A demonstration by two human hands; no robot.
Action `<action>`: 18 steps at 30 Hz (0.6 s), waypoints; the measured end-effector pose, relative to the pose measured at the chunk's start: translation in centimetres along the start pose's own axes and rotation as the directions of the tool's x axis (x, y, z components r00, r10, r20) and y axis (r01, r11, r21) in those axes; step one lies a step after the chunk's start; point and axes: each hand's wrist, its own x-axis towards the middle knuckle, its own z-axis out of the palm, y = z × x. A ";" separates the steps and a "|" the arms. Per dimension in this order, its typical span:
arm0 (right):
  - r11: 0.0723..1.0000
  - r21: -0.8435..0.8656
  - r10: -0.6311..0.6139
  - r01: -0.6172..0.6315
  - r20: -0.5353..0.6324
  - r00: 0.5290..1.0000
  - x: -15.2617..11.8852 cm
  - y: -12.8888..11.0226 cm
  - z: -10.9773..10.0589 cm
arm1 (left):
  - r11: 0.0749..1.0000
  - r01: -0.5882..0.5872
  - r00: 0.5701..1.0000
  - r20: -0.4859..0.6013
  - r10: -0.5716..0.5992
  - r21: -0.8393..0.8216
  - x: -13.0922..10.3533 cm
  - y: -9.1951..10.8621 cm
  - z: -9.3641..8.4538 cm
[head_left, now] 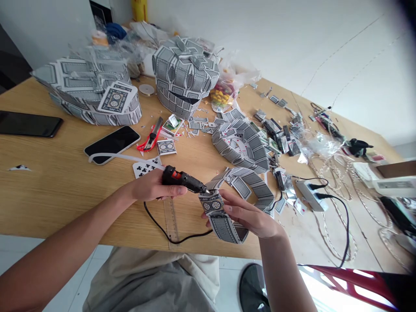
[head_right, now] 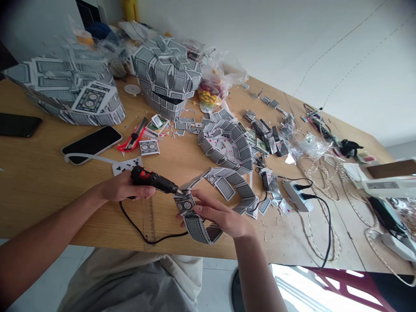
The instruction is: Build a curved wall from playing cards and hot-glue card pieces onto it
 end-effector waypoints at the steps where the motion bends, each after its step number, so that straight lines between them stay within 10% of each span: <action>1: 1.000 -0.012 0.001 -0.001 0.005 1.000 0.0 0.0 0.0 | 1.000 -0.011 1.000 0.002 0.011 -0.007 0.0 0.0 0.1; 18: 0.999 -0.020 0.034 -0.036 -0.071 0.997 0.2 0.0 0.0 | 0.992 0.084 0.996 0.024 -0.087 0.093 -0.3 0.0 -1.7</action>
